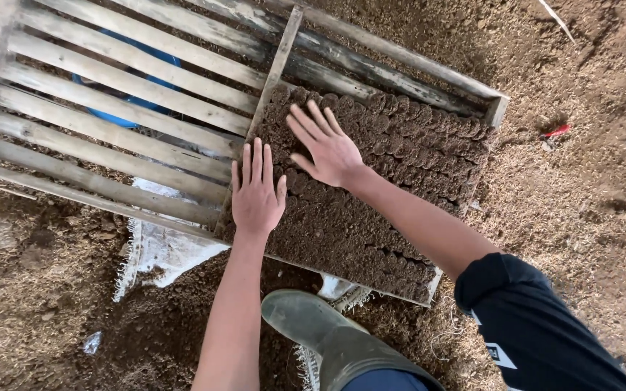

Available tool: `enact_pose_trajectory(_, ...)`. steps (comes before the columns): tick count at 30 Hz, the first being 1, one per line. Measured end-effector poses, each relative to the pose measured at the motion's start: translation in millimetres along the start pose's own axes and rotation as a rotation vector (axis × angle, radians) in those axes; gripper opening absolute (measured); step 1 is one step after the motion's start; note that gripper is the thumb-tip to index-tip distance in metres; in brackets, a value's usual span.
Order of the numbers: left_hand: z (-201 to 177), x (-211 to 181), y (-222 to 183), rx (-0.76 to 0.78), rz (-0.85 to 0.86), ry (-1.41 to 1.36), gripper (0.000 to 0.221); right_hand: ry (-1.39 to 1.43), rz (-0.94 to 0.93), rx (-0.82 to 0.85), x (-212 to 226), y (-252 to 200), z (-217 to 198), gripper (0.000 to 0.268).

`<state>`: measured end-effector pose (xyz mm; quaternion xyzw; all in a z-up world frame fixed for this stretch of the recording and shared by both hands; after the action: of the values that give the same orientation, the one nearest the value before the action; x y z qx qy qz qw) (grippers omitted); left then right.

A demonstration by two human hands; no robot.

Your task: Filling small plastic bags with soil and pressing soil into a seedling tray for agricultural preparation.

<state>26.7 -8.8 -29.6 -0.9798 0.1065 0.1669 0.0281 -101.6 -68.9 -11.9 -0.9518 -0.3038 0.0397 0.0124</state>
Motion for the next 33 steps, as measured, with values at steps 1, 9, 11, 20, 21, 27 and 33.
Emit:
enact_pose_trajectory(1,1.3,0.4,0.8,0.000,0.001,0.000,0.058,0.000,0.001,0.000,5.9,1.3,-8.9,0.067)
enact_pose_trajectory(9,-12.5,-13.1,-6.2,-0.017,0.054,-0.057,0.055,0.053,-0.047,0.284,31.7,-53.6,-5.7,0.065)
enact_pose_trajectory(11,-12.4,-17.4,-8.2,-0.026,0.081,-0.037,0.057,0.030,0.061,0.313,12.9,-69.3,-1.5,0.065)
enact_pose_trajectory(20,4.6,-29.7,-10.1,-0.027,0.143,0.044,0.058,0.042,0.255,0.339,9.2,-96.3,3.9,0.067)
enact_pose_trajectory(21,4.5,-31.1,-10.3,-0.028,0.143,0.042,0.058,0.045,0.168,0.353,19.6,-99.0,5.2,0.066)
enact_pose_trajectory(27,10.1,-44.0,-14.7,0.028,0.206,0.053,0.057,0.039,0.302,0.468,0.7,-130.4,10.5,0.067)
enact_pose_trajectory(33,20.1,-73.2,-11.1,0.086,0.264,0.060,0.058,0.037,0.467,0.401,-33.5,-164.4,12.8,0.064)
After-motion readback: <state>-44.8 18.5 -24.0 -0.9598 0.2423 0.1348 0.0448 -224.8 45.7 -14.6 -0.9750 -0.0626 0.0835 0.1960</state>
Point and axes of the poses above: each hand's wrist, its own y-axis towards the middle knuckle, its own z-axis out of the palm, x = y × z, the point moved 6 cm from there along y, towards the middle knuckle, and after that the axes turned 9 degrees about -y, right-handed, at the moved point
